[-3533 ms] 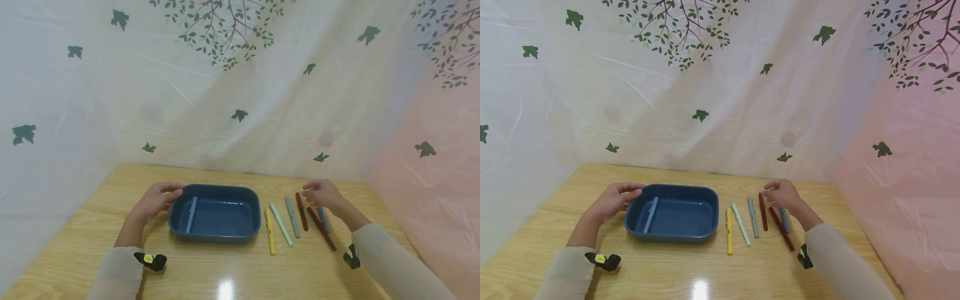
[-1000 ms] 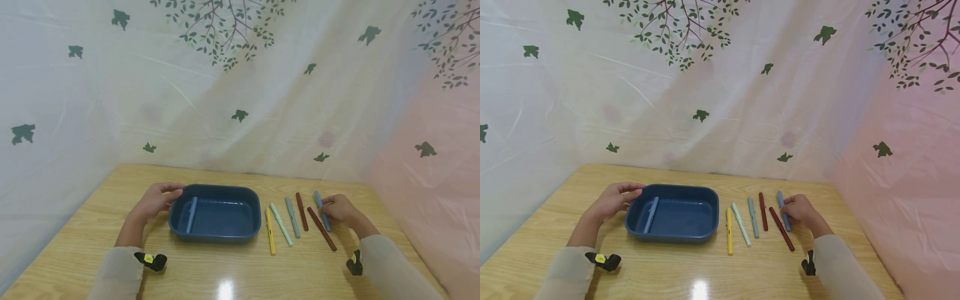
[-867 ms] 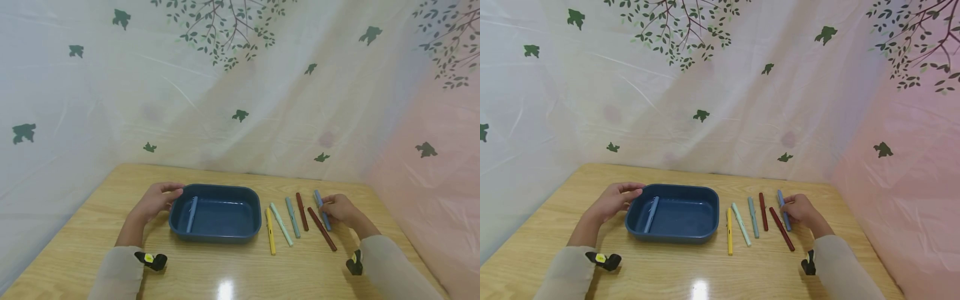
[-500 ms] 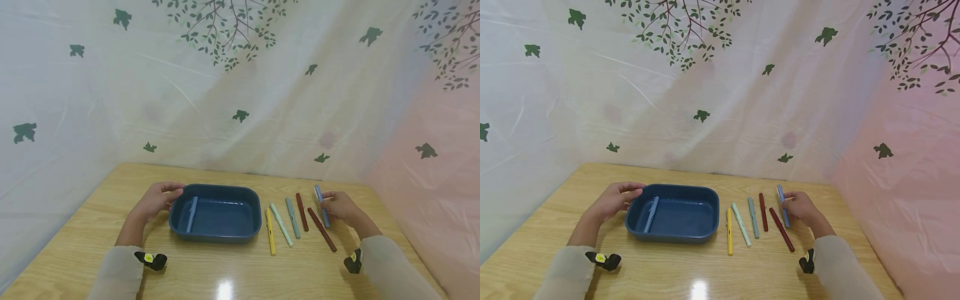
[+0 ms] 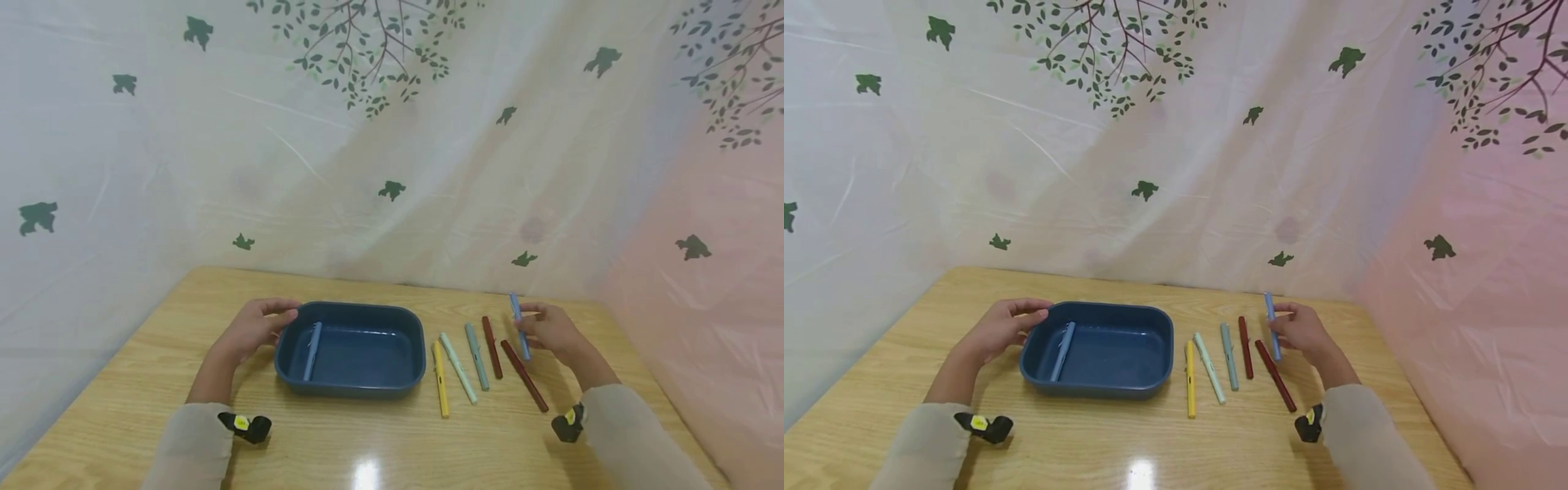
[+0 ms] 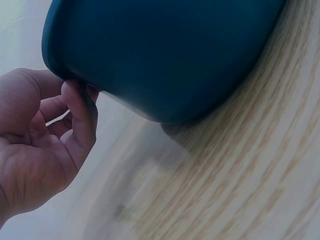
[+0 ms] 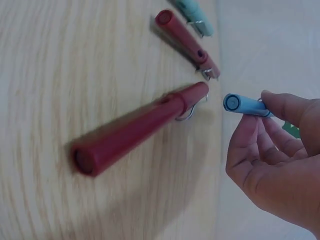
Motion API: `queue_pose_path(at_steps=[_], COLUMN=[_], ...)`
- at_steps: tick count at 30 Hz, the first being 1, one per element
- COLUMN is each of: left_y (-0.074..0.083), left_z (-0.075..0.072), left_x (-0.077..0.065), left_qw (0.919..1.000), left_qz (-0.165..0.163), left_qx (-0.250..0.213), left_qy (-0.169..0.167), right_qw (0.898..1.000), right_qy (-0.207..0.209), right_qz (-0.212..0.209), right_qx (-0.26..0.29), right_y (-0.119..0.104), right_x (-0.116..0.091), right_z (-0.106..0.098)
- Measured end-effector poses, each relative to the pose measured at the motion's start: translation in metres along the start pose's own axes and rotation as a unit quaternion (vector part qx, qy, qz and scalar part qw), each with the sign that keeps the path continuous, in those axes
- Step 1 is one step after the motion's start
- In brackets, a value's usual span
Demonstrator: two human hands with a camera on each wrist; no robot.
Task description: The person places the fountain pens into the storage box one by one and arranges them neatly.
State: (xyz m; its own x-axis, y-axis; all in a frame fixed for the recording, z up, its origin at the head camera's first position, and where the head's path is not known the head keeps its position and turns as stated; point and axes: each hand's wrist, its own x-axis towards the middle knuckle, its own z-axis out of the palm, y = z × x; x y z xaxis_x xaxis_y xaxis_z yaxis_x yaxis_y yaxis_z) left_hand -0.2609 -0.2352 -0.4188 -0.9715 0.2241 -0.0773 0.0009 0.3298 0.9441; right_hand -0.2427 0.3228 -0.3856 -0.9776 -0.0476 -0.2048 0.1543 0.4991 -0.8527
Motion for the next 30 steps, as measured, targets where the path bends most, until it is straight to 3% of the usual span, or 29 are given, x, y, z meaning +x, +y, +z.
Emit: queue_pose_path(at_steps=[18, 30], left_y=[-0.001, 0.000], left_z=[-0.001, -0.001], left_x=[0.001, 0.002], left_qw=[1.0000, 0.9999], left_qz=[0.003, 0.000], left_qx=[-0.005, -0.010], left_qy=[-0.006, -0.006], right_qw=[0.997, 0.995], right_qy=[0.031, 0.026], right_qz=[-0.023, -0.044], right_qx=[0.060, 0.086], right_y=[-0.021, -0.043], right_x=[0.007, 0.011], right_z=[0.022, 0.041])
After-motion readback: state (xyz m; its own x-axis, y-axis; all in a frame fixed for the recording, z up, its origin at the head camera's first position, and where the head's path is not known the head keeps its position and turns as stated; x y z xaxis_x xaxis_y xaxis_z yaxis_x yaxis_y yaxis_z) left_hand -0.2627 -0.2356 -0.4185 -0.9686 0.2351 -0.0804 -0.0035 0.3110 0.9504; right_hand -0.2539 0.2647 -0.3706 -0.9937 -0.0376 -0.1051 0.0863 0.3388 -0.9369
